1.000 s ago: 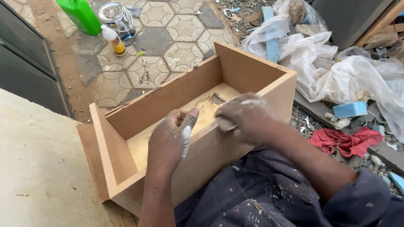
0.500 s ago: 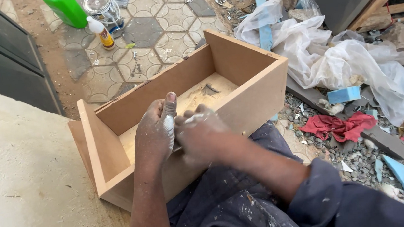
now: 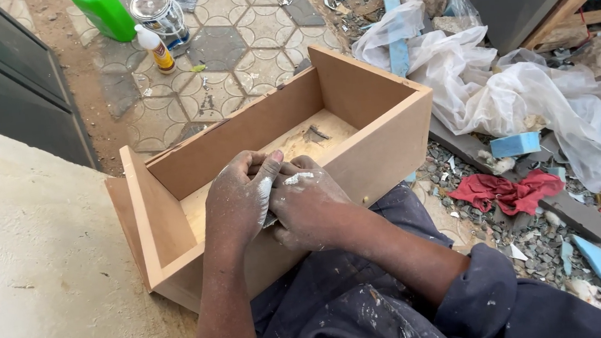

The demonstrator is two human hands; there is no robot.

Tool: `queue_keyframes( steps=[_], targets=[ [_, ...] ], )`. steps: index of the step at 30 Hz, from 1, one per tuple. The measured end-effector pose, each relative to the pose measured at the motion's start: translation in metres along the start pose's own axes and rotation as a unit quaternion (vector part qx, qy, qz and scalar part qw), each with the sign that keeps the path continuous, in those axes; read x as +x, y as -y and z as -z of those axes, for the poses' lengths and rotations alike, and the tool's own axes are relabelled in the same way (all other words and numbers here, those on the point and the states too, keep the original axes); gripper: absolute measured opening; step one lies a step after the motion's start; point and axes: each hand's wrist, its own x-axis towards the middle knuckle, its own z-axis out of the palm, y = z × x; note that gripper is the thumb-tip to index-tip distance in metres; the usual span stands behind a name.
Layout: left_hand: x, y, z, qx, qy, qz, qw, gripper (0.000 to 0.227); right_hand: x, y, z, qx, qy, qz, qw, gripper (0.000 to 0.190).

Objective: Sanding the interior and exterior edges of a wooden box to smooth the surface.

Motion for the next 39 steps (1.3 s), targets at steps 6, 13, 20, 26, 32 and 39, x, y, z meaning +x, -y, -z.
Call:
queue_keyframes(
  steps=[6,13,20,26,32,39],
  targets=[
    [-0.001,-0.001,0.001,-0.001,0.006,-0.008,1.0,0.051,-0.011,-0.014,-0.023,0.006,-0.076,0.034,0.996,0.038],
    [0.0,0.0,0.001,0.027,0.019,-0.029,0.999,0.049,-0.065,-0.111,-0.046,-0.045,-0.176,-0.034,0.983,0.073],
    [0.001,0.002,-0.002,0.014,0.011,-0.036,0.999,0.056,-0.065,-0.103,0.0,-0.048,-0.103,-0.181,0.977,0.062],
    [0.001,0.005,0.0,-0.038,0.005,-0.022,0.999,0.068,-0.032,-0.009,-0.046,-0.001,-0.202,0.03,0.979,0.085],
    [-0.005,-0.011,0.001,0.044,0.051,-0.038,0.997,0.052,-0.07,-0.119,-0.051,-0.078,-0.194,-0.114,0.971,0.096],
    [-0.002,-0.008,-0.001,0.053,0.065,-0.062,0.995,0.042,-0.086,-0.139,-0.045,-0.086,-0.055,-0.317,0.943,0.082]
  ],
)
